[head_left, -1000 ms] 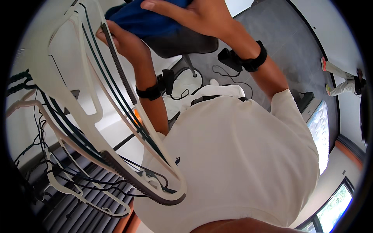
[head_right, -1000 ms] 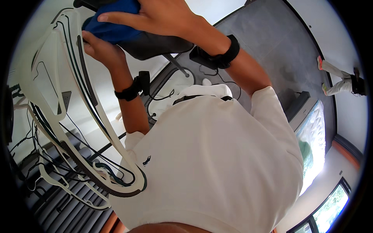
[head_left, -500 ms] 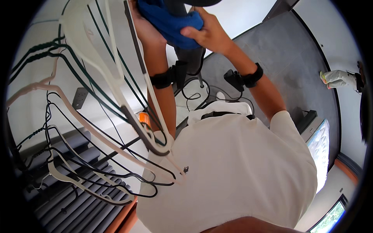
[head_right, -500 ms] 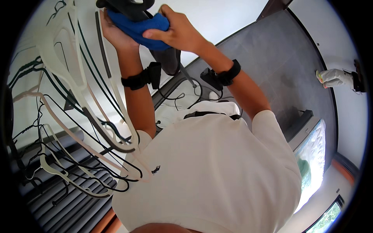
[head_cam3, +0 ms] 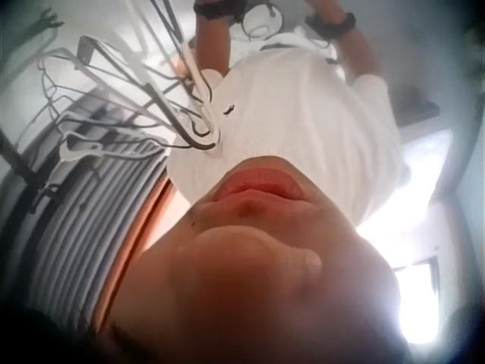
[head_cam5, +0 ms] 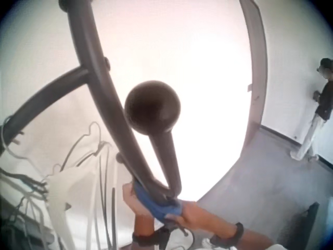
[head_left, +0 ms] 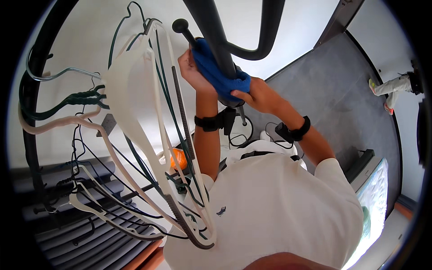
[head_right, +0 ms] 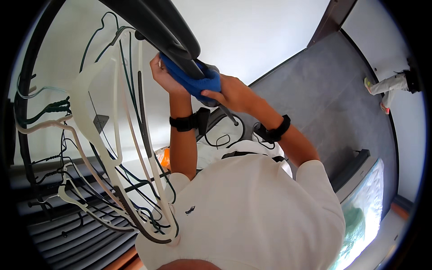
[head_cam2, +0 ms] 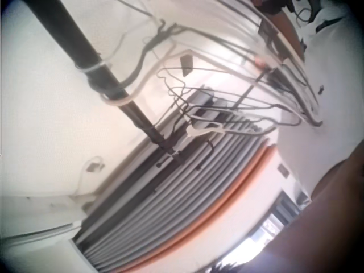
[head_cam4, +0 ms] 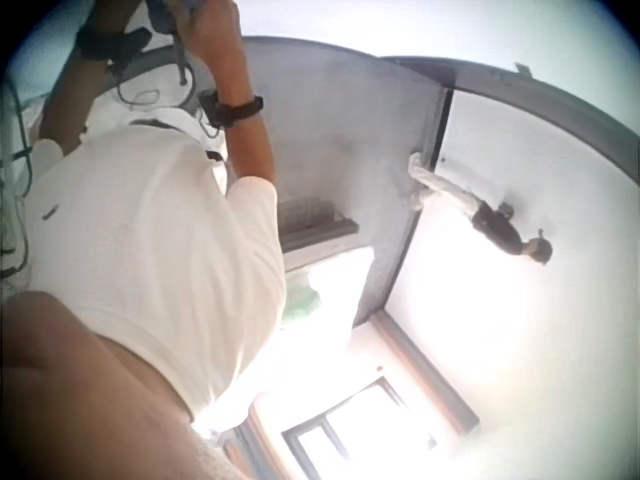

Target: The person wipes down the window sill and a stand with a cloth.

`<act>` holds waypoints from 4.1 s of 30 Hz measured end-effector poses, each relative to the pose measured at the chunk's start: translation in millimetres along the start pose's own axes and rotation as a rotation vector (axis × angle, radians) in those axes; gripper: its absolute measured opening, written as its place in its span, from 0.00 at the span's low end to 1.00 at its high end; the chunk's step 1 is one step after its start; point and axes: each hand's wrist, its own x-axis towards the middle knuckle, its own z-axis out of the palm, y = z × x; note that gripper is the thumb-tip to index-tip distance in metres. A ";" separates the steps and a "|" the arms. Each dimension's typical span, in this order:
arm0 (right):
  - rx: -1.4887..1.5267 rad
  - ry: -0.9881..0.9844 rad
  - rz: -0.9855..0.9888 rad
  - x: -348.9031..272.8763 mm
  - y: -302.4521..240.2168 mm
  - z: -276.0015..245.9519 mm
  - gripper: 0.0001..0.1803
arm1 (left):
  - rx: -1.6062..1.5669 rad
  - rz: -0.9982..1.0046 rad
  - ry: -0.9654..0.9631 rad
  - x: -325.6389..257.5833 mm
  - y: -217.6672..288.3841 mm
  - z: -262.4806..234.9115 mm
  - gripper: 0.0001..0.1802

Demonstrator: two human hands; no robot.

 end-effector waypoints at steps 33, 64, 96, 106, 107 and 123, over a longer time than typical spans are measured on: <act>0.078 0.596 -0.451 15.7 -2.0 13.8 0.23 | 0.202 0.089 -0.235 -26.7 -12.5 -2.2 0.16; 0.320 0.631 -0.272 12.8 -13.1 12.6 0.12 | 1.298 1.064 -0.293 -116.6 -23.9 -6.3 0.27; -0.154 0.877 -0.645 13.3 -140.2 -6.3 0.18 | 0.673 1.468 -0.263 -74.2 10.3 34.9 0.21; 0.470 0.874 -0.749 41.8 -181.8 -13.0 0.07 | 0.901 1.197 -0.392 -90.1 52.8 15.8 0.23; 0.525 0.831 -0.789 42.7 -185.3 -13.6 0.08 | 0.843 1.177 -0.387 -95.5 52.0 16.2 0.21; -1.120 0.456 -1.003 74.0 -198.5 -64.7 0.18 | 1.088 0.876 -0.385 -69.8 48.9 23.0 0.39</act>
